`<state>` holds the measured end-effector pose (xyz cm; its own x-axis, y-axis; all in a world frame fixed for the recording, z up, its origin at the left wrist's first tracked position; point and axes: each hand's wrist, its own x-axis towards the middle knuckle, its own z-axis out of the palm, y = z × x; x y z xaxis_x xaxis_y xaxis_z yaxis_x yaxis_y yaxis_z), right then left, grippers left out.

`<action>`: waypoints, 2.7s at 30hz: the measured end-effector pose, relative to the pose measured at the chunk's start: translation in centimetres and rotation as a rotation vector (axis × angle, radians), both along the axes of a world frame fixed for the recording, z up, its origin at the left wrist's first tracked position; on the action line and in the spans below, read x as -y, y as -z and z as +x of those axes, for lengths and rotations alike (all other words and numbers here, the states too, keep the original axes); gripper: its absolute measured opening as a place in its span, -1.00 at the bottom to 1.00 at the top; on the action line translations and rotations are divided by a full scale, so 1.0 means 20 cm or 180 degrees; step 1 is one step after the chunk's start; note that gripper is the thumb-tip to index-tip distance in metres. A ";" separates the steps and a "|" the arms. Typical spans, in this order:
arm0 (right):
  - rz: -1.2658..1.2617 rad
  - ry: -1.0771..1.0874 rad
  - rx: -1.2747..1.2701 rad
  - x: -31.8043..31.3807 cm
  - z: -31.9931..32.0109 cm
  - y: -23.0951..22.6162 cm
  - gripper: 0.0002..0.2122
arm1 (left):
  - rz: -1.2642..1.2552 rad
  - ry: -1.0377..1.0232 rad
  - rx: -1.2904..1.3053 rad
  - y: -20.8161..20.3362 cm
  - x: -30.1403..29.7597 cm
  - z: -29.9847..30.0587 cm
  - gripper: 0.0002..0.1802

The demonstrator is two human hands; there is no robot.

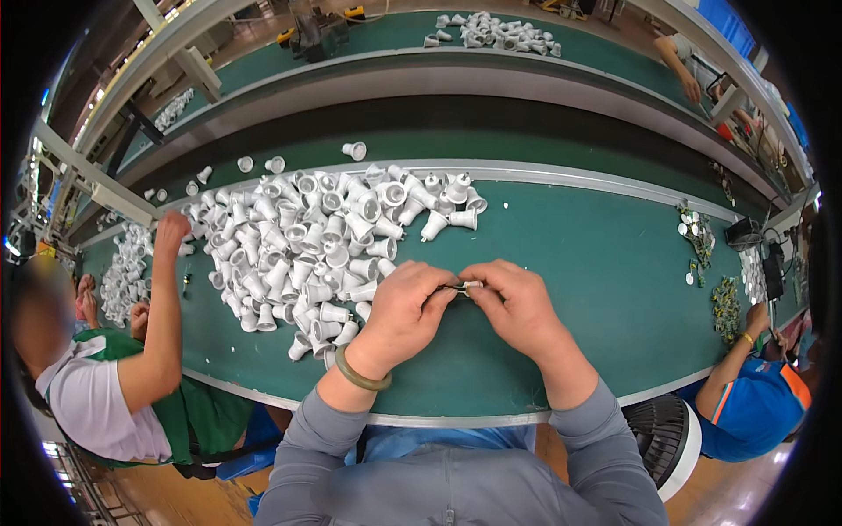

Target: Assembling small electronic circuit boards and wiring into white plastic housings on a conveyor belt.

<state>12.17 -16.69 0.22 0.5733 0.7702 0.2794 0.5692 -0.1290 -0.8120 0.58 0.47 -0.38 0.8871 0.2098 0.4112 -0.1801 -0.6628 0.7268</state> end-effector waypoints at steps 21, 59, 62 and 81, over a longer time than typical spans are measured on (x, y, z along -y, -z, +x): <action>0.0980 -0.0128 -0.3016 0.00 0.00 0.07 -0.93 | 0.0932 -0.0212 0.1462 0.04 0.10 0.05 -0.72; 0.0197 -0.0033 0.0886 -0.03 -0.03 0.02 -0.82 | -0.3184 0.0198 -0.1194 0.05 0.04 -0.02 -0.78; 0.0134 0.0006 0.0707 -0.03 -0.04 0.01 -0.82 | -0.3193 0.0230 -0.0829 0.07 0.07 -0.03 -0.78; 0.0602 0.0312 0.1333 -0.03 -0.06 -0.01 -0.82 | -0.3652 -0.0031 0.0399 0.11 0.09 -0.01 -0.86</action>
